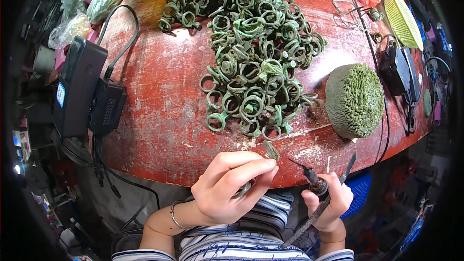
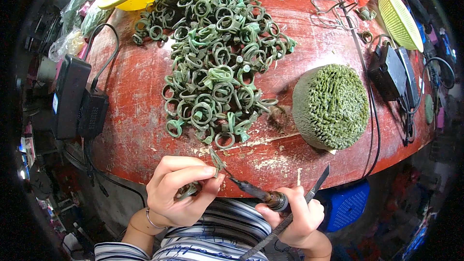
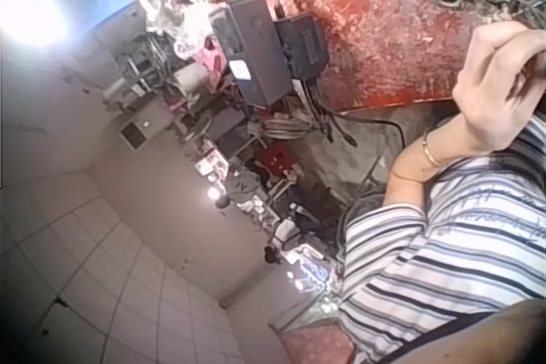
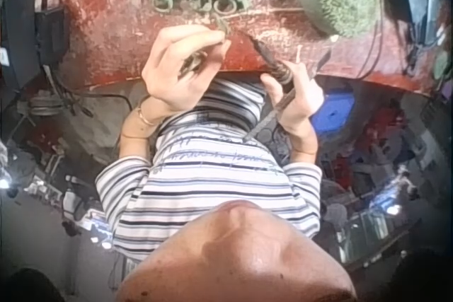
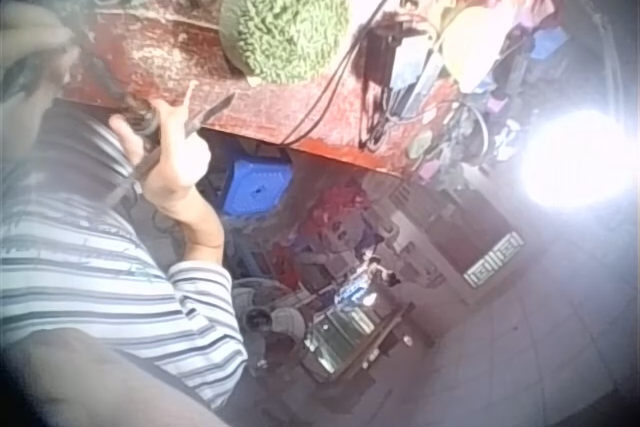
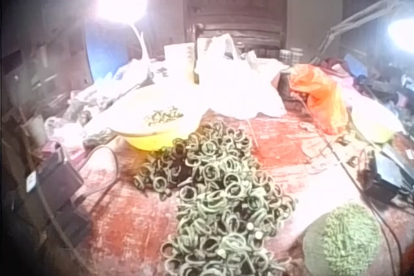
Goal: Using a heated tool and a file to modify and clean green wax jewelry rings.
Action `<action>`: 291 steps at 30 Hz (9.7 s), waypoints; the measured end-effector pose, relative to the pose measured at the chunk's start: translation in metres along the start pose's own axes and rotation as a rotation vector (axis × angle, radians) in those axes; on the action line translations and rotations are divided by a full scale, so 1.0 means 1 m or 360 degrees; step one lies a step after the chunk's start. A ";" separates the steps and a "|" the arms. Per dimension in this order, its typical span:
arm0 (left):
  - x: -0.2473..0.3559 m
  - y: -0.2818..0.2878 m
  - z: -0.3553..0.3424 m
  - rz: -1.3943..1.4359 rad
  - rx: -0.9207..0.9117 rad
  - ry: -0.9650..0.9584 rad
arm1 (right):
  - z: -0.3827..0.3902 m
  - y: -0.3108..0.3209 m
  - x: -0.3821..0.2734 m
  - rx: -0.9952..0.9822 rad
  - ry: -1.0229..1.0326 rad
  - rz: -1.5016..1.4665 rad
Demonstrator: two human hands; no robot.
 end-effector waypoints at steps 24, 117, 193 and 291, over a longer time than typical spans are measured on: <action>0.014 -0.021 0.008 0.0024 -0.0396 -0.0300 | -0.004 -0.003 0.044 -0.0003 -0.0940 -0.1479; -0.020 -0.055 0.025 0.1479 -0.0538 0.1254 | 0.000 0.003 0.006 0.0052 -0.0874 -0.1409; -0.027 -0.051 0.013 0.1043 -0.0299 0.0847 | 0.001 0.005 0.009 0.0317 -0.0616 -0.1380; -0.015 -0.003 -0.002 -0.0099 -0.0025 0.0247 | -0.009 0.002 -0.002 -0.0036 0.0003 -0.0048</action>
Point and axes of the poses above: each hand's wrist, its own z-axis away from the middle knuckle, its own y-axis out of the back of the hand, x = y × z, the point moved 9 cm from there along -z, towards the middle knuckle, and after that the axes turned 6 degrees about -y, right-handed, at the moved point
